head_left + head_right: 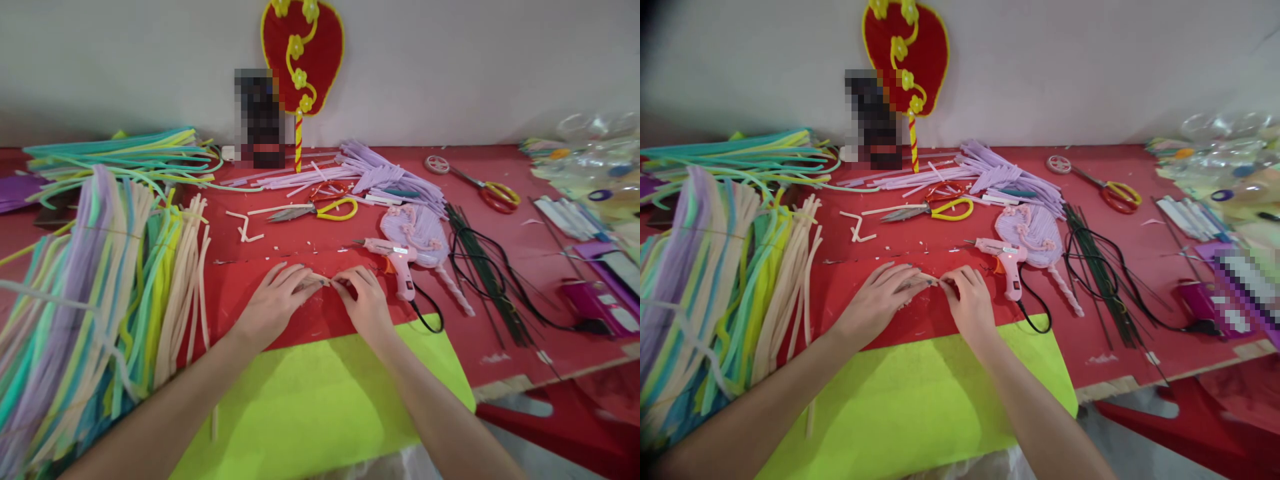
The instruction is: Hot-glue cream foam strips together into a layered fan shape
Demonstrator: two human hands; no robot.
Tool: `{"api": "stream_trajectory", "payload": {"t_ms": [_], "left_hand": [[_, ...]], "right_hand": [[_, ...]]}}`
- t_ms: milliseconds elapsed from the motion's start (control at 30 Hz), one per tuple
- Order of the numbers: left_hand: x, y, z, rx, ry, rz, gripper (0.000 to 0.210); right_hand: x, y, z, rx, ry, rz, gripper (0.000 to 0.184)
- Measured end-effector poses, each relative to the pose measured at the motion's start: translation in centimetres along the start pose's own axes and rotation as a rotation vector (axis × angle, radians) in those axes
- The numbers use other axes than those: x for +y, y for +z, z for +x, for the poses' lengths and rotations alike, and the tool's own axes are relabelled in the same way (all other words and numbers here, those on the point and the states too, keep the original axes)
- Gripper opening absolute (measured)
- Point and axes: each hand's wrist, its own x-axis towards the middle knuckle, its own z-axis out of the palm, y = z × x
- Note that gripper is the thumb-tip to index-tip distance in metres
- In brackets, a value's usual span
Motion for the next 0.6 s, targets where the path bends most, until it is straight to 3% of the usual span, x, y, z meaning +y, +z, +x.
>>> {"api": "stream_trajectory", "payload": {"t_ms": [600], "left_hand": [[0.09, -0.29, 0.13, -0.023, -0.011, -0.005, 0.046]], "right_hand": [[-0.01, -0.08, 0.03, -0.01, 0.004, -0.006, 0.007]]}}
